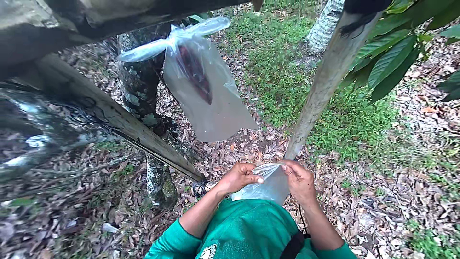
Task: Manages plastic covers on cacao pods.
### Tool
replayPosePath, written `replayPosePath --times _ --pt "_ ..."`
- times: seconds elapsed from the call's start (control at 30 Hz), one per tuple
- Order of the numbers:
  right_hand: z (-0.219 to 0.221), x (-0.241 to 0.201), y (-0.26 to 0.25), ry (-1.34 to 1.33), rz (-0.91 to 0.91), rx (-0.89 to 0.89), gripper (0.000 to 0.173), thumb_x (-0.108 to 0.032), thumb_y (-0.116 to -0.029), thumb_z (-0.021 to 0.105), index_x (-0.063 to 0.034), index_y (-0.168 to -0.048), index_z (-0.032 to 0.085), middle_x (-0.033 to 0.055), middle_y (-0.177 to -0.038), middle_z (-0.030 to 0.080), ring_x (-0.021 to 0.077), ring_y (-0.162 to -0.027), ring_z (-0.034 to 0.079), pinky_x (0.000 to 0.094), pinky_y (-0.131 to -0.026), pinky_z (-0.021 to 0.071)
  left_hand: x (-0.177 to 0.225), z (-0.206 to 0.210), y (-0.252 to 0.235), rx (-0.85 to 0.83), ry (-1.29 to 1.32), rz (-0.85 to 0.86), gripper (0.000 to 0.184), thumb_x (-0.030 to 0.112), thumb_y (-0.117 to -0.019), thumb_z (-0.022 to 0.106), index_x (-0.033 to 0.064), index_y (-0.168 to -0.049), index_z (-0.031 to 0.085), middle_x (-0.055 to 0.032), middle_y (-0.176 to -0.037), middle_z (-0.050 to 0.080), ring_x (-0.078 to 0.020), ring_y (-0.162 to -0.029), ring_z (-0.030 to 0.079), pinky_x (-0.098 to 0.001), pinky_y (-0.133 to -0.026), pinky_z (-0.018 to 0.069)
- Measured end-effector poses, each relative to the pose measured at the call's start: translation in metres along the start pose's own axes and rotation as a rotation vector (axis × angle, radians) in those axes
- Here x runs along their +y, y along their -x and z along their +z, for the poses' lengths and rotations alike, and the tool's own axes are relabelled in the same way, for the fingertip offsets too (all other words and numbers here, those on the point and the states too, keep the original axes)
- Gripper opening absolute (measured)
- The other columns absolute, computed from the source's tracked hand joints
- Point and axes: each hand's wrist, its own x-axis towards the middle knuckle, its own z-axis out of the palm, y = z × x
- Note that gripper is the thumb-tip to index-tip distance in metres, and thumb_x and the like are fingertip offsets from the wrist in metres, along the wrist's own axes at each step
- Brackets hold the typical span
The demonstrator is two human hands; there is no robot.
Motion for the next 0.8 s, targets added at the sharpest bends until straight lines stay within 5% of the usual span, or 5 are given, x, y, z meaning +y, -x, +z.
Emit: replayPosePath --times 0.23,0.4,0.57,0.7,0.8 --pt "-0.026 -0.026 -0.031 -0.367 0.016 0.017 0.014 -0.004 -0.0970 0.065 -0.0014 -0.106 0.075 -0.0007 -0.099 0.076 0.0042 -0.089 0.071 0.0246 -0.085 0.0602 0.051 -0.017 0.015 0.022 -0.262 0.077 0.086 0.059 -0.0897 0.067 0.0034 -0.152 0.046 -0.0098 -0.146 0.058 -0.0189 -0.135 0.054 -0.0421 -0.112 0.0450" --pt "-0.026 -0.066 -0.057 -0.275 -0.217 -0.010 0.018 -0.008 -0.1006 0.060 0.0022 -0.106 0.073 0.0011 -0.094 0.075 0.0030 -0.079 0.070 0.0207 -0.074 0.0609 0.101 0.018 -0.026 0.269 0.257 0.392 0.030 0.001 -0.1003 0.057 -0.0082 -0.128 0.064 -0.0130 -0.117 0.075 -0.0170 -0.108 0.072 -0.0345 -0.100 0.0571" --pt "-0.040 -0.096 -0.095 -0.047 -0.408 0.208 0.029 -0.024 -0.1093 0.049 -0.0003 -0.107 0.066 -0.0029 -0.065 0.060 -0.0026 -0.052 0.054 0.0158 -0.049 0.0498 0.138 0.012 -0.039 0.382 0.615 0.546 0.021 0.007 -0.0981 0.065 0.0058 -0.117 0.075 -0.0078 -0.099 0.078 -0.0091 -0.075 0.072 -0.0254 -0.072 0.0607" --pt "-0.042 -0.119 -0.120 0.098 -0.615 0.219 0.029 -0.023 -0.1089 0.050 0.0005 -0.104 0.066 0.0059 -0.067 0.062 0.0065 -0.054 0.059 0.0226 -0.052 0.0524 0.164 -0.003 -0.037 0.247 0.223 0.562 0.070 0.026 -0.0865 0.080 0.0142 -0.149 0.050 0.0011 -0.139 0.060 -0.0106 -0.112 0.064 -0.0305 -0.094 0.0566" --pt "-0.040 -0.133 -0.134 0.259 -0.709 0.288 0.030 -0.022 -0.1081 0.050 0.0006 -0.096 0.066 0.0069 -0.061 0.060 0.0130 -0.050 0.058 0.0276 -0.047 0.0480 0.178 -0.001 -0.042 0.408 0.231 0.575 0.027 0.000 -0.0936 0.067 0.0037 -0.119 0.072 -0.0036 -0.103 0.075 -0.0080 -0.084 0.070 -0.0264 -0.076 0.0603"
